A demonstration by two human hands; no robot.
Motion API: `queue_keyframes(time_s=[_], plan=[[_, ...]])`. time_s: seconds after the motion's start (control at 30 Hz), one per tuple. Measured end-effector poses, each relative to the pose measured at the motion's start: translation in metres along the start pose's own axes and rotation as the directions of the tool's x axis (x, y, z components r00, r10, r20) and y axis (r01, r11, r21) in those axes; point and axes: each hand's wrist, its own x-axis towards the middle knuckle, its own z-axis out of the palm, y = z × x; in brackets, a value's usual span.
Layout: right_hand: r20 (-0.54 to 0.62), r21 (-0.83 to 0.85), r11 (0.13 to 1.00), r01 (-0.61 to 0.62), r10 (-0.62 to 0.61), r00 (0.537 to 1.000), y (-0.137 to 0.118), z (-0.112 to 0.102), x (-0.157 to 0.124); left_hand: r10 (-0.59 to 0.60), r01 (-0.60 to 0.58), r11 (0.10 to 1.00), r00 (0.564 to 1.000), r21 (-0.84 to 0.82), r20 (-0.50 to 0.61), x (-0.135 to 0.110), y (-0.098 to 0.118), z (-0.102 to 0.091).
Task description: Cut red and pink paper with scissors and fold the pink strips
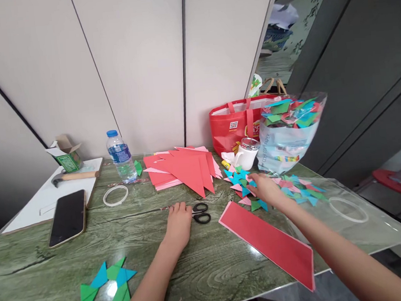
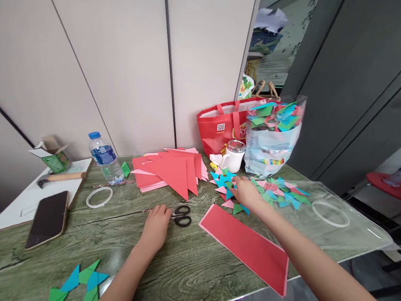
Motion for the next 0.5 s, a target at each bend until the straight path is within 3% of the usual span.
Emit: queue_keyframes(time_s=[0.07, 0.13, 0.3, 0.5], plan=[[-0.012, 0.079, 0.988, -0.132, 0.133, 0.991, 0.007, 0.008, 0.023, 0.002, -0.002, 1.000, 1.000, -0.004, -0.002, 0.000, 0.001, 0.000], [0.022, 0.121, 0.978, -0.169, 0.168, 0.986, 0.014, 0.016, 0.041, 0.000, 0.000, 1.000, 1.000, -0.003, -0.002, 0.000, 0.001, 0.000], [0.098, 0.233, 0.959, -0.159, 0.140, 0.985, 0.027, 0.027, 0.061, -0.052, 0.052, 0.998, 0.999, 0.036, -0.009, -0.001, -0.001, -0.001], [0.086, 0.313, 0.942, -0.118, 0.096, 0.992, 0.025, 0.034, 0.066, -0.075, 0.076, 0.996, 0.997, 0.053, -0.021, 0.000, -0.003, 0.001]])
